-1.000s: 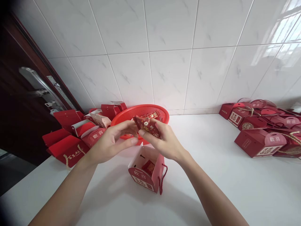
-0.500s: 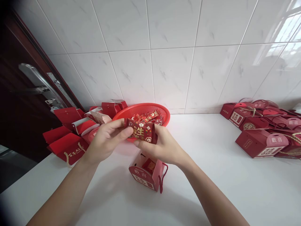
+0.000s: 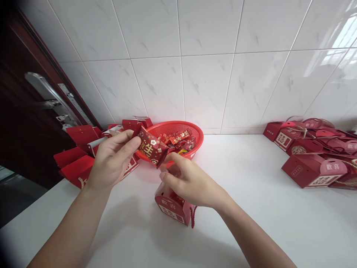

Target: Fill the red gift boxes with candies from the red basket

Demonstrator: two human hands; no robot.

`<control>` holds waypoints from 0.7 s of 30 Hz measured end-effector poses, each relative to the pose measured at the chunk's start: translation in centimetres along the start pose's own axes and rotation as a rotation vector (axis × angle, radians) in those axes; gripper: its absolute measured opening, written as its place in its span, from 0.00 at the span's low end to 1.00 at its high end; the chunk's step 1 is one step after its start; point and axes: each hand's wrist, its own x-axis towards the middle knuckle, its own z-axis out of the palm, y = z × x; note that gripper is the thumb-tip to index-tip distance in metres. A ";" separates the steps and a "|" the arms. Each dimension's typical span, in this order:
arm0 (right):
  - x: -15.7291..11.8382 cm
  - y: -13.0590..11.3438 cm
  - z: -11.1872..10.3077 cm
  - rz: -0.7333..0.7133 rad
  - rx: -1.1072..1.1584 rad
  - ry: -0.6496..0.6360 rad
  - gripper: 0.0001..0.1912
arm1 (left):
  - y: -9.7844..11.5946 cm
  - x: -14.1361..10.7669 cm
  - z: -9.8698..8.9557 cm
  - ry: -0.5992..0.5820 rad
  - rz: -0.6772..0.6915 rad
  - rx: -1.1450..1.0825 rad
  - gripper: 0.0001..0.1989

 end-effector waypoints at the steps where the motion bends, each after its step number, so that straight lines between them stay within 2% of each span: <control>1: -0.1 -0.1 -0.2 -0.011 -0.031 -0.001 0.02 | 0.0 0.0 0.0 0.002 -0.002 0.005 0.08; 3: -0.3 -0.4 -0.6 -0.068 -0.065 0.044 0.04 | 0.0 0.0 0.1 0.005 -0.008 0.030 0.09; 5: -0.6 -0.7 -1.1 -0.169 -0.080 0.097 0.11 | 0.0 0.0 0.2 0.000 -0.014 0.085 0.11; 7: -0.9 -1.0 -1.5 -0.263 -0.087 0.113 0.17 | 0.0 0.0 0.5 -0.026 -0.015 0.168 0.12; 9: -1.1 -1.3 -1.8 -0.300 -0.094 0.110 0.18 | 0.0 -0.1 0.8 -0.069 -0.012 0.244 0.13; 14: -1.1 -1.4 -1.8 -0.230 -0.079 0.153 0.08 | -0.4 -0.6 1.3 -0.149 0.001 0.305 0.10; 17: -1.0 -1.4 -2.0 -0.197 -0.078 0.181 0.07 | -0.6 -0.7 1.0 -0.177 -0.014 0.320 0.10; 21: -1.3 -1.6 -2.7 -0.135 -0.206 0.253 0.08 | -0.5 -0.5 0.3 -0.247 -0.094 0.366 0.15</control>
